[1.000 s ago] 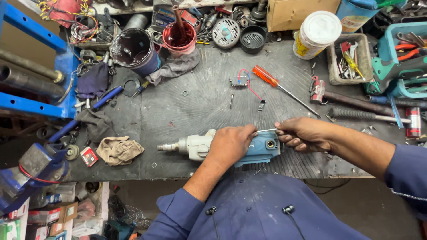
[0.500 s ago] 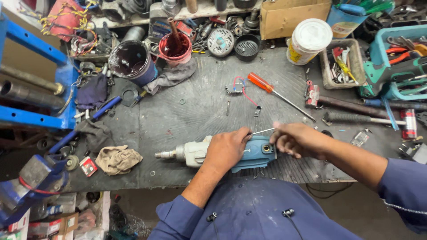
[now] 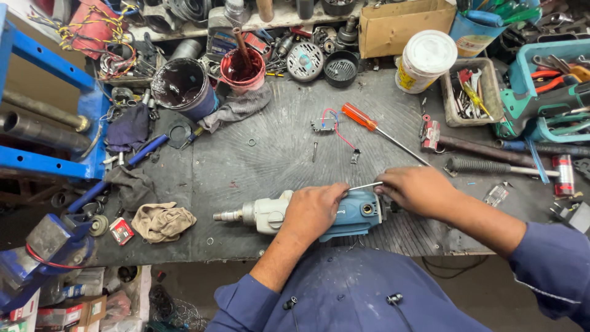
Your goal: The person uses an Allen key to remove multiple screws from the housing of a blue and white power tool. They then separate the two halves of the casing and use a screwdriver to probe the internal components.
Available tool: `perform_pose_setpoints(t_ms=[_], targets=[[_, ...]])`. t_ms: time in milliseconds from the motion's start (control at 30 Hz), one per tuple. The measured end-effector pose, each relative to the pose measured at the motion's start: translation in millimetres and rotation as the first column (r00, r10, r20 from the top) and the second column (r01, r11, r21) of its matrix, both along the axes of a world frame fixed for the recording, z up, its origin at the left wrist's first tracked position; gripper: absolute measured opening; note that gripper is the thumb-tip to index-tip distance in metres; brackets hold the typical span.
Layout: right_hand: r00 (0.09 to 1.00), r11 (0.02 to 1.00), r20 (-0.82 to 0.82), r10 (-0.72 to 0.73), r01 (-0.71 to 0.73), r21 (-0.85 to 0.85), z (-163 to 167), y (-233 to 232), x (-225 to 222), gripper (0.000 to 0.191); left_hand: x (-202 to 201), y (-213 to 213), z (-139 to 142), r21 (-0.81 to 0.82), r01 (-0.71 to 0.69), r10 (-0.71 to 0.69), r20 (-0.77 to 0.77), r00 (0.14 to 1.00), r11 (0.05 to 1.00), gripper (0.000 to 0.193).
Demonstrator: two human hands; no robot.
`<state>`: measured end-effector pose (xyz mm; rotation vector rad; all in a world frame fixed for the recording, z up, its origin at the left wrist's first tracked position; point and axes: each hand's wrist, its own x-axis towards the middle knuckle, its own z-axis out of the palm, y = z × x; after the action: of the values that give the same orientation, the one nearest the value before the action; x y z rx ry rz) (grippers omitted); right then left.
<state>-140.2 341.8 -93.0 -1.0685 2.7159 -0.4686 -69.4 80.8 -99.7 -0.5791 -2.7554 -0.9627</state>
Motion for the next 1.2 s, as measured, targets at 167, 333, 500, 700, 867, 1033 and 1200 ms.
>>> perform_pose_setpoints(t_ms=[167,333,500,700,867,1033,1200], targets=[[0.71,0.903,0.649,-0.275,0.422,-0.078,-10,0,-9,0.049,-2,0,0,0.029,-0.007,0.007,0.009,1.0,1.0,0.019],[0.166,0.794,0.934,-0.316,0.586,0.165,-15,3,-19,0.054,-1,2,5,0.018,-0.013,0.013,0.03,0.999,1.0,0.011],[-0.134,0.688,0.982,-0.133,0.701,0.189,-11,2,-17,0.041,1,2,8,0.008,-0.012,0.012,0.032,0.999,1.0,0.013],[0.541,0.867,0.801,-0.257,0.495,-0.057,0,-7,-12,0.024,1,1,9,-0.003,0.014,-0.014,0.018,1.0,1.0,0.014],[0.807,0.925,-0.487,0.334,-0.381,0.004,16,7,-4,0.027,0,2,8,-0.01,-0.014,0.015,0.038,0.999,1.0,0.014],[0.945,0.957,-0.316,0.084,-0.164,-0.238,-2,8,9,0.019,0,3,6,-0.002,-0.013,0.013,-0.007,1.0,1.0,0.013],[0.621,0.792,0.751,-0.225,0.566,-0.231,-28,10,6,0.038,0,4,5,-0.02,-0.045,0.045,0.012,0.999,0.999,0.014]])
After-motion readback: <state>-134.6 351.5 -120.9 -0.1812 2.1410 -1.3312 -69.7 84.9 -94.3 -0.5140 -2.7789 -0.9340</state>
